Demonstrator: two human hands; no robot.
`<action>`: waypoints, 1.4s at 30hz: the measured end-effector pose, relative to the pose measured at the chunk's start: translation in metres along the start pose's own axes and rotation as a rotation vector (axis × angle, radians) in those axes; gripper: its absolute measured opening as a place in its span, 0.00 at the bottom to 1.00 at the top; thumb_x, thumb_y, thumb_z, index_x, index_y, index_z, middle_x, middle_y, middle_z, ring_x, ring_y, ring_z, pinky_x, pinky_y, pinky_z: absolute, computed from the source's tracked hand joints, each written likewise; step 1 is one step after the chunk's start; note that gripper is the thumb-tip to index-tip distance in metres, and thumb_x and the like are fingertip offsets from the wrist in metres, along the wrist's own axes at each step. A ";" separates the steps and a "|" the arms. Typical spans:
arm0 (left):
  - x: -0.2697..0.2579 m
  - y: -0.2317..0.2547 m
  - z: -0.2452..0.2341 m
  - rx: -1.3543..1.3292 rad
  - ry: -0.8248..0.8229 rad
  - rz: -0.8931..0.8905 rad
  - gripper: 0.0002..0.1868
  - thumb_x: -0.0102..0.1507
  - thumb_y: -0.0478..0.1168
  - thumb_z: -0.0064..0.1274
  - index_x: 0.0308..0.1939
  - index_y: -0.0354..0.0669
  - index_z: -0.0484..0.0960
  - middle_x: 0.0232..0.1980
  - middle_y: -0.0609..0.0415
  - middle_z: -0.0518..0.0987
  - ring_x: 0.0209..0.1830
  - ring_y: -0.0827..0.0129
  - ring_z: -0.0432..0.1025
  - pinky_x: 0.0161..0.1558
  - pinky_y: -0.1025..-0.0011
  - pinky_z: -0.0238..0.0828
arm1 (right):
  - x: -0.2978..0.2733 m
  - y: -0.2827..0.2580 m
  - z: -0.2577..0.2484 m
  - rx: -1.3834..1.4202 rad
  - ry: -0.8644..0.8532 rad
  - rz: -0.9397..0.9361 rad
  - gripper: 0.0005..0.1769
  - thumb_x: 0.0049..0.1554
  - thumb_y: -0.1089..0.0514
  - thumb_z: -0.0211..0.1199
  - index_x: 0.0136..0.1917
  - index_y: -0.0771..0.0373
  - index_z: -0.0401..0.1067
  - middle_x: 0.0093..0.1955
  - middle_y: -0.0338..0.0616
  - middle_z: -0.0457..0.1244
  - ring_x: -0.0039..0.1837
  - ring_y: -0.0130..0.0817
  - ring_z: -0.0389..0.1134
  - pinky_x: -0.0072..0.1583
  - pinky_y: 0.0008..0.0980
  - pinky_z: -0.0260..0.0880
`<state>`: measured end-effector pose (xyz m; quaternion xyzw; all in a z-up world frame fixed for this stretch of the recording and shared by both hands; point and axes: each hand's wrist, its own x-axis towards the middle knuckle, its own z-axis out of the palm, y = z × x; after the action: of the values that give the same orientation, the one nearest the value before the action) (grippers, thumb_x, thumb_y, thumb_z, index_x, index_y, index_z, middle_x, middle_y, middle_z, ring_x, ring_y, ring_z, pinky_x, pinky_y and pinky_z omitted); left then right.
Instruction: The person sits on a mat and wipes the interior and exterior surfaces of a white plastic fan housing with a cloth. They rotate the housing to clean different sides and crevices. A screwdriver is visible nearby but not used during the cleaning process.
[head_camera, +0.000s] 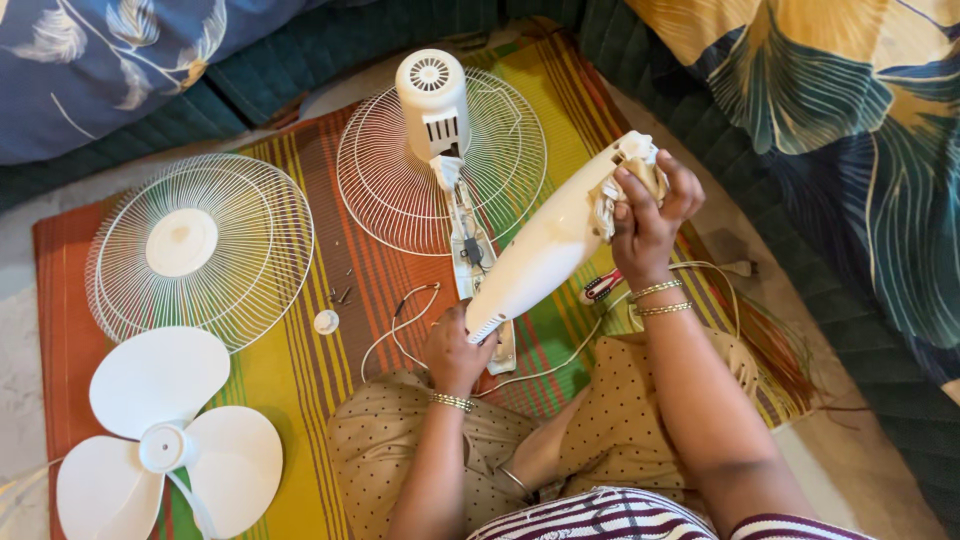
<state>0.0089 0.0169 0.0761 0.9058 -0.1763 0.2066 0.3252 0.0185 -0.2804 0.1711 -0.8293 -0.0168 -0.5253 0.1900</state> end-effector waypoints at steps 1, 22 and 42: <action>0.000 -0.001 -0.002 -0.007 -0.004 -0.009 0.30 0.50 0.51 0.70 0.51 0.44 0.79 0.38 0.50 0.80 0.34 0.56 0.77 0.35 0.58 0.74 | -0.003 -0.002 0.002 -0.041 0.015 0.017 0.19 0.71 0.46 0.53 0.68 0.52 0.75 0.76 0.52 0.53 0.78 0.49 0.47 0.78 0.50 0.47; 0.000 -0.010 -0.011 0.132 0.089 0.088 0.34 0.47 0.47 0.73 0.54 0.47 0.77 0.40 0.52 0.79 0.35 0.57 0.75 0.34 0.57 0.70 | -0.008 -0.039 0.038 -0.328 -0.195 -0.088 0.10 0.65 0.55 0.64 0.60 0.50 0.76 0.67 0.42 0.61 0.71 0.49 0.53 0.68 0.53 0.47; -0.003 -0.021 -0.003 0.211 0.147 0.036 0.35 0.46 0.52 0.74 0.53 0.49 0.79 0.37 0.54 0.80 0.32 0.63 0.75 0.30 0.62 0.66 | -0.039 -0.075 0.052 -0.189 -0.167 -0.443 0.17 0.60 0.51 0.66 0.63 0.46 0.72 0.69 0.34 0.59 0.72 0.34 0.55 0.73 0.45 0.40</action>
<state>0.0147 0.0343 0.0658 0.9141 -0.1457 0.2956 0.2362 0.0291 -0.1865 0.1395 -0.8599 -0.1644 -0.4832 -0.0100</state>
